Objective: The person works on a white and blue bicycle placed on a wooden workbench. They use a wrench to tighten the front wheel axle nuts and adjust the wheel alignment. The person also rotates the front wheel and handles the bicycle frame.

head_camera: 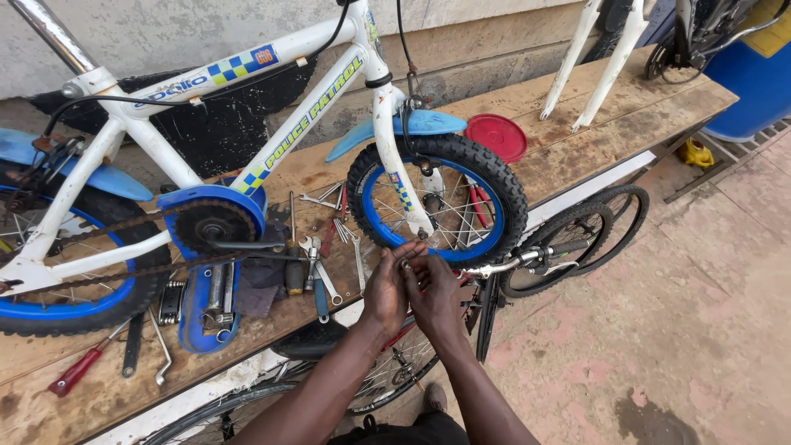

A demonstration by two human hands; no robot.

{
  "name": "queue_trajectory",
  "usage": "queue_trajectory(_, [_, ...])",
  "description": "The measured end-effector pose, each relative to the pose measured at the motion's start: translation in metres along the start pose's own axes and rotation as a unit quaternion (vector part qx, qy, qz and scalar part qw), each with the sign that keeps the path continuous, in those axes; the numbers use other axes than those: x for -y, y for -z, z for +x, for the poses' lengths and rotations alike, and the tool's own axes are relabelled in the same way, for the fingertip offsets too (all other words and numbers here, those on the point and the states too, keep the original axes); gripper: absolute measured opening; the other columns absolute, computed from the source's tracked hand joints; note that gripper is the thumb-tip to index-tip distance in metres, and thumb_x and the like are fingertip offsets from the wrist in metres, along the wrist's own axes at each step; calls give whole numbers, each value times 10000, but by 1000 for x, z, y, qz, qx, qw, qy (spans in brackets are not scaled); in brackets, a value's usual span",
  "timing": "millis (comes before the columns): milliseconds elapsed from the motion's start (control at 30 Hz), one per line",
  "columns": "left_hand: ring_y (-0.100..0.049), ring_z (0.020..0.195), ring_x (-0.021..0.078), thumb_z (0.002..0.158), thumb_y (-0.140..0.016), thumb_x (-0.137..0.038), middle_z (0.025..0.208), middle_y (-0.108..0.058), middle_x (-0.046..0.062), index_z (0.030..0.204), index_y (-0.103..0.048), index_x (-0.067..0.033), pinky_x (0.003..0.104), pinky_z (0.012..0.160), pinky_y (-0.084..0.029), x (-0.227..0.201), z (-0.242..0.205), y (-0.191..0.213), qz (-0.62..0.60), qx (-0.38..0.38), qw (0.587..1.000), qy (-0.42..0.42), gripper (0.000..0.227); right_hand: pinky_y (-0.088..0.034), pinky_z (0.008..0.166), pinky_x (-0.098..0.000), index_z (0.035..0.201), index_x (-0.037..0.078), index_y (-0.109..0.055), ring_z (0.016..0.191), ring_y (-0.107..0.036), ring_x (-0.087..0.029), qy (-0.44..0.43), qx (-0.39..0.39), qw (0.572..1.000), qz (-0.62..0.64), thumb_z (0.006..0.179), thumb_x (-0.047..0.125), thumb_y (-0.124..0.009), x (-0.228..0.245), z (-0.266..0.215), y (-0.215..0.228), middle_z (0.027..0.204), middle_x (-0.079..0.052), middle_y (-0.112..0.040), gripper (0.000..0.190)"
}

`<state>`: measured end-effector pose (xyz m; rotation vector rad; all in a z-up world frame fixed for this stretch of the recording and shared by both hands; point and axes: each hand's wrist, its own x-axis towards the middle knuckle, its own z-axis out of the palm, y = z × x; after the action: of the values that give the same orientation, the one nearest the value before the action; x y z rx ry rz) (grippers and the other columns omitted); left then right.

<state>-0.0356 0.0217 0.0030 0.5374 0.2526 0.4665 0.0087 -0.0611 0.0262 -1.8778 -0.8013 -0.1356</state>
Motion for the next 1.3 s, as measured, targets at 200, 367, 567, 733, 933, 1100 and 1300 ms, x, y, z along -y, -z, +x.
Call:
queue_trajectory(200, [-718,763,231,1070,-565,-271,909,-712,130,1067,-701,-1,302,688,-600,25,39,36,129,-142,979,-71,302,-582,588,-332,985,98,-678,662,-687,-231,61,-127,989,-33,848,-3,-769,7,23,6,811,-56,-603,193])
queue_trajectory(367, [-698,698,214,1017,-633,-214,845,-700,102,1010,-718,-31,313,635,-588,23,35,24,144,-148,977,-59,202,-591,568,-340,966,111,-682,671,-693,-242,56,-132,988,-59,844,21,-793,-8,31,-9,807,-47,-591,188])
queue_trajectory(567, [-670,683,197,1019,-641,-214,830,-682,86,972,-704,-58,303,629,-555,14,23,12,156,-147,976,-35,175,-602,574,-346,954,136,-658,699,-708,-238,32,-135,989,-50,890,38,-778,-7,31,-14,827,-28,-592,167])
queue_trajectory(733, [-676,702,199,1041,-610,-202,844,-692,92,976,-701,-61,304,634,-544,22,33,25,171,-139,975,-33,180,-599,576,-359,923,98,-670,687,-740,-277,-14,-154,988,14,914,100,-798,4,31,-16,796,-76,-654,129])
queue_trajectory(933, [-613,695,140,1027,-604,-158,811,-631,65,1023,-727,-35,254,626,-496,-6,18,-10,249,-124,958,-73,174,-562,498,-345,915,54,-680,615,-736,-245,-96,-147,983,61,929,134,-785,18,31,-15,735,-136,-713,133])
queue_trajectory(1100, [-605,676,131,1051,-603,-188,769,-637,75,996,-759,-61,254,586,-502,-5,31,-11,288,-105,948,-90,208,-596,548,-325,931,53,-716,680,-738,-234,-65,-140,988,31,885,80,-809,25,35,-6,763,-121,-695,107])
queue_trajectory(1300, [-565,676,105,1029,-677,-222,777,-643,84,920,-754,-53,260,616,-497,-9,37,-12,299,-78,949,-66,214,-653,622,-413,1092,32,-671,830,-735,-310,-44,-77,996,4,972,-5,-674,8,30,-3,899,-128,-651,126])
